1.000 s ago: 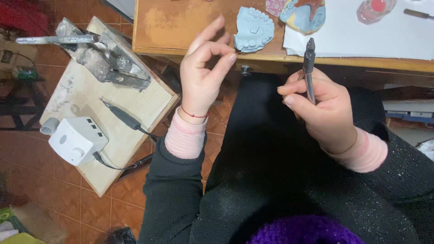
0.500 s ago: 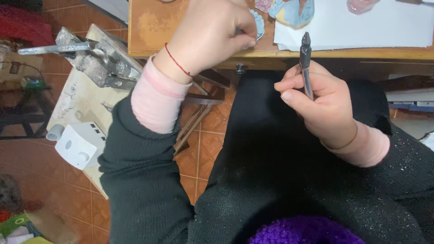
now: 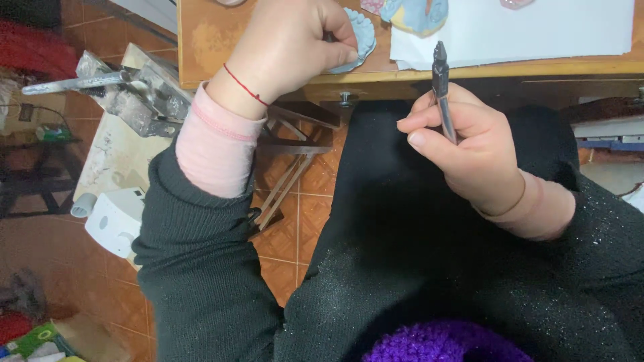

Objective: Adjusting a wire and placing it into a dental plaster mold at a workbench.

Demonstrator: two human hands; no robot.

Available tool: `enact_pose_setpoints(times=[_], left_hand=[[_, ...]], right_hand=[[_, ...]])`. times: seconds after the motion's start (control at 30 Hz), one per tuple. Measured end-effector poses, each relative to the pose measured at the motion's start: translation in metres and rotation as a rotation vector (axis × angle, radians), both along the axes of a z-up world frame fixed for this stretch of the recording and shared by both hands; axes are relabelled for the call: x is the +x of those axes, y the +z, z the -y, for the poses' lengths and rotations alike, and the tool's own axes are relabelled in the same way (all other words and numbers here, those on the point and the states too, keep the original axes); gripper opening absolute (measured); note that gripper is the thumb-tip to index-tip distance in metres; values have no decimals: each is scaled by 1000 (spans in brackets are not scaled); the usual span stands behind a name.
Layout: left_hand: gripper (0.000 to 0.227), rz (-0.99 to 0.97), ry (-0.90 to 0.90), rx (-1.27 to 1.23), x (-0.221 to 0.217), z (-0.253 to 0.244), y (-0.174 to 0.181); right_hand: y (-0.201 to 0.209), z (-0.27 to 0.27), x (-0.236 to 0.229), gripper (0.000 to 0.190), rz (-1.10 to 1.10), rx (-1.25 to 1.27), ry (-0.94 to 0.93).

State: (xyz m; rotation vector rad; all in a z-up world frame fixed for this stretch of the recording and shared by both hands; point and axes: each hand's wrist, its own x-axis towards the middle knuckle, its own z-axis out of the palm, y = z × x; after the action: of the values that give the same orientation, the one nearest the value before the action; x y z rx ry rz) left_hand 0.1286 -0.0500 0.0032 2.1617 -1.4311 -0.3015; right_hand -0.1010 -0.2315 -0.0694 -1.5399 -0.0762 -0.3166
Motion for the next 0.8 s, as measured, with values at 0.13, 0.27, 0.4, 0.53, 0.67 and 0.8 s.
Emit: enact_pose_setpoints(times=[0.13,0.27,0.4,0.53,0.67,0.8], left_hand=[[10,-22,29,7,-3,2,1],[9,9,33,-4,-4,4,-1],[9,15,64,0,-3,5,-5],[9,-19,87,8,-1,5,-5],[9,-22,96,21,-3,5,-3],[8,20,34,-30,-3,1,-3]], right_hand=[[0,2,0,12,9,-6,-4],[2,2,1,11,24,-85,-7],[1,0,0,12,28,-29,-8],[2,2,0,12,29,-47,-10],[2,2,1,12,31,-71,3],[1,2,2,14,14,-65,12]])
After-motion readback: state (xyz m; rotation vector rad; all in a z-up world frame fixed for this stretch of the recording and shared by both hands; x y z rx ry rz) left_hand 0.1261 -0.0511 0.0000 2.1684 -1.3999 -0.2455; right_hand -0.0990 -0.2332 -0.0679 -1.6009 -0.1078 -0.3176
